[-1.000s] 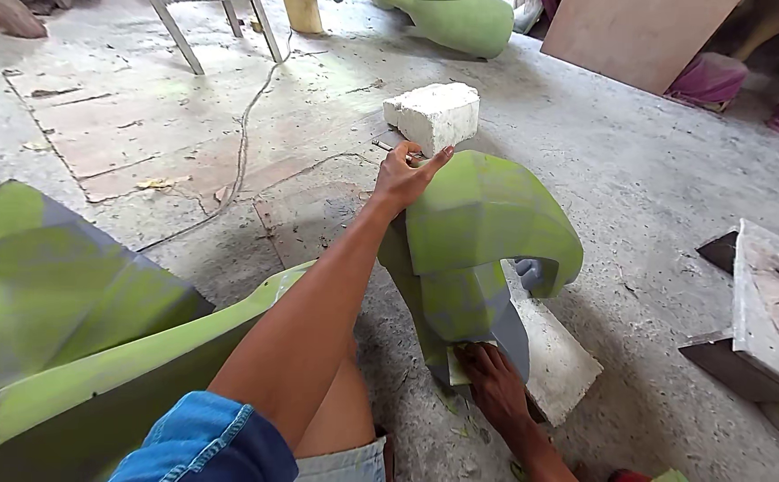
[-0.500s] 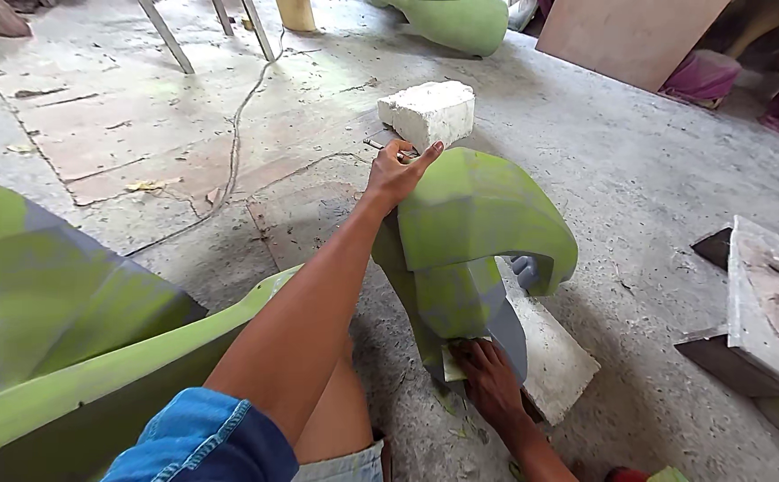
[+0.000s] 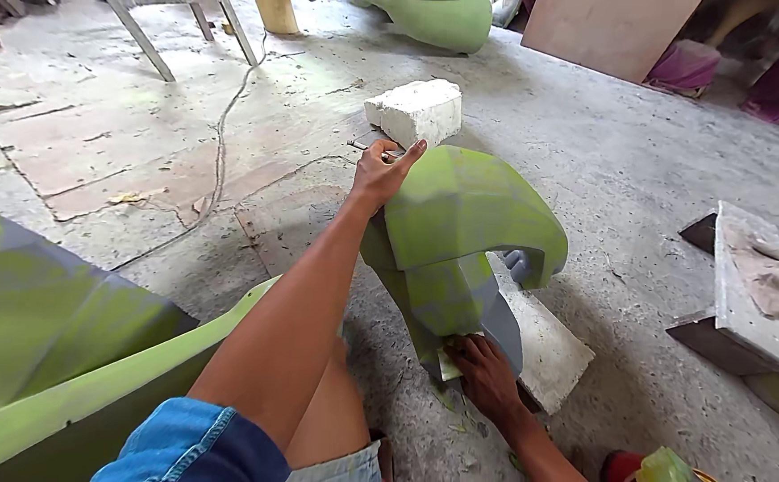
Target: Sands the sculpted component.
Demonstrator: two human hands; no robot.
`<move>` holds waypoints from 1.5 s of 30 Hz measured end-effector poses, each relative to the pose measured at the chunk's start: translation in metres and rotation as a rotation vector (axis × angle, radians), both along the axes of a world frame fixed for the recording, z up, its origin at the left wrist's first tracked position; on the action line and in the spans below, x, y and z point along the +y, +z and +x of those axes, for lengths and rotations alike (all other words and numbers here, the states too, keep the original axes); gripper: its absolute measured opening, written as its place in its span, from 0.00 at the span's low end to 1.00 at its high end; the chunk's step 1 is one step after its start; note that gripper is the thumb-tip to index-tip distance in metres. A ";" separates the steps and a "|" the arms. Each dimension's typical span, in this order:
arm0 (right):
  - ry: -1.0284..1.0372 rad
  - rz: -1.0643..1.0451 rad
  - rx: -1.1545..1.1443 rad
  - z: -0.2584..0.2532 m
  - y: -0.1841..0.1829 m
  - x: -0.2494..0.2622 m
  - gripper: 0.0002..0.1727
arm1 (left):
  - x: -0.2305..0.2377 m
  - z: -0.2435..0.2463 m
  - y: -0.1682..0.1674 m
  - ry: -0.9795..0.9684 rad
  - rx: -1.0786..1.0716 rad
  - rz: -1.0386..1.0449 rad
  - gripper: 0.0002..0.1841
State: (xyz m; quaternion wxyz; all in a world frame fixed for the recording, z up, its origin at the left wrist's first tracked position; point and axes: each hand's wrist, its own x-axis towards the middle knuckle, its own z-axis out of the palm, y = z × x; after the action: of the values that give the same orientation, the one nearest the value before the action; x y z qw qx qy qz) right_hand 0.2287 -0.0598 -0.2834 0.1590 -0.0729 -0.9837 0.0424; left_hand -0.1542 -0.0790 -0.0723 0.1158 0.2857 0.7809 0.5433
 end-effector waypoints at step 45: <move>-1.465 -1.536 0.854 -0.105 0.039 -0.127 0.13 | -0.018 0.028 0.010 -0.031 0.127 -0.033 0.45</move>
State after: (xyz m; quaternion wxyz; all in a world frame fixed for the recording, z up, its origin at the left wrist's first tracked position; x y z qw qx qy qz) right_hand 0.1241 -0.1867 -0.2444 0.3802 -0.6863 -0.2848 0.5507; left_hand -0.1262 -0.0966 -0.0624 0.0791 0.3295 0.7911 0.5092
